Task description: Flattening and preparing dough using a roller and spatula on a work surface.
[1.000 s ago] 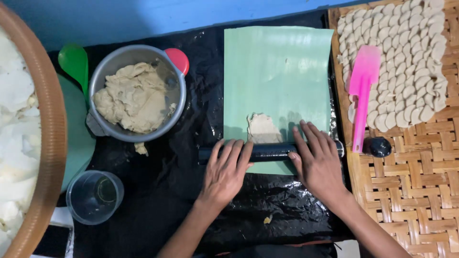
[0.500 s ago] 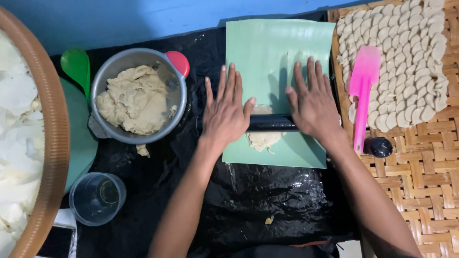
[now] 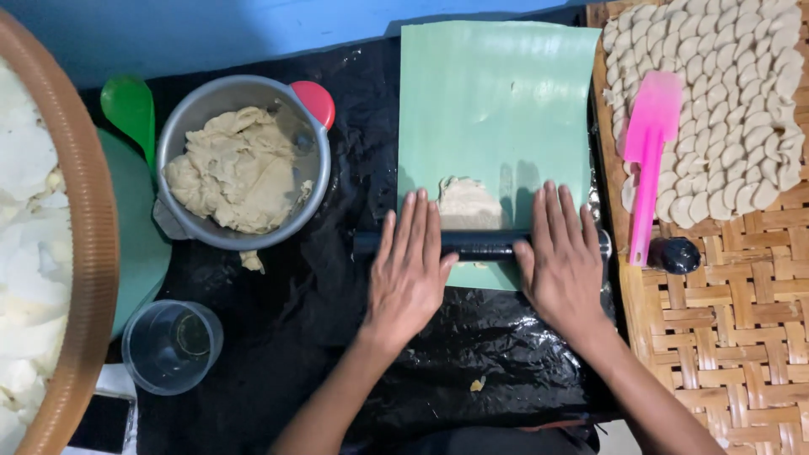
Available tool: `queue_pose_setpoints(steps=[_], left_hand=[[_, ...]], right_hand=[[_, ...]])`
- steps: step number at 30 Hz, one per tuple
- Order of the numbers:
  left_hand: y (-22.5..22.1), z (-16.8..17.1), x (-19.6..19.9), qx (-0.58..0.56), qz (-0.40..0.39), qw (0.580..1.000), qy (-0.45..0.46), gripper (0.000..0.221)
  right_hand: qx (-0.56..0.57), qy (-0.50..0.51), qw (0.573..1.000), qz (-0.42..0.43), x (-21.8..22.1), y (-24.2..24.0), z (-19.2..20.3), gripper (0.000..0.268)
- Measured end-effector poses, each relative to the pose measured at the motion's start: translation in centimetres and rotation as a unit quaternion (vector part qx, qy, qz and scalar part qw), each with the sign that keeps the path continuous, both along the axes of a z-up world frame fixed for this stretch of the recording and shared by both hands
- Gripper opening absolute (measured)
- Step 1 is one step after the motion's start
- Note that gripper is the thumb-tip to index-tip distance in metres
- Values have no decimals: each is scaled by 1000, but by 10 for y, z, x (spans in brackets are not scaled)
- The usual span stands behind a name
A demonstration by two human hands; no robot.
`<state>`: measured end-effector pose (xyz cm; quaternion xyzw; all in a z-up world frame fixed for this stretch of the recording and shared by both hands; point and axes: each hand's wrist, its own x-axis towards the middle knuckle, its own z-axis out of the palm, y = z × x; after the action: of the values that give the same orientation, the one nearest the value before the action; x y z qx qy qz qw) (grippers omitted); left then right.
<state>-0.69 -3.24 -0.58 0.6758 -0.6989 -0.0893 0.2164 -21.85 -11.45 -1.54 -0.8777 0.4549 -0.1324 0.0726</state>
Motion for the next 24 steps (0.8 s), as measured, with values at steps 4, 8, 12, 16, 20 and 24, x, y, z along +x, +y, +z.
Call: queue_pose_setpoints(steps=[4,8,12,16,20,24], left_hand=[[31,-15,-4,-23,-18,999,-33,64],[49,-9,0,-4,-29,991,-131,59],[47,-4,7,-31,-38,999,-18,37],[41,15,11,-38,-43,998,36,43],[44,30,16,-34,-48,998,-1,46],[53,28,11,-37,-73,996,-29,45]], right_hand=[[-13,1,1000,18,-20,31,-13,67],[-17,-43,995,85,-42,56,-15,60],[-52,-91,981,163,-61,69,-26,53],[-35,-57,989,132,-48,54,-13,60],[2,-61,987,151,-51,53,-4,60],[76,-76,983,152,-62,68,3,52]])
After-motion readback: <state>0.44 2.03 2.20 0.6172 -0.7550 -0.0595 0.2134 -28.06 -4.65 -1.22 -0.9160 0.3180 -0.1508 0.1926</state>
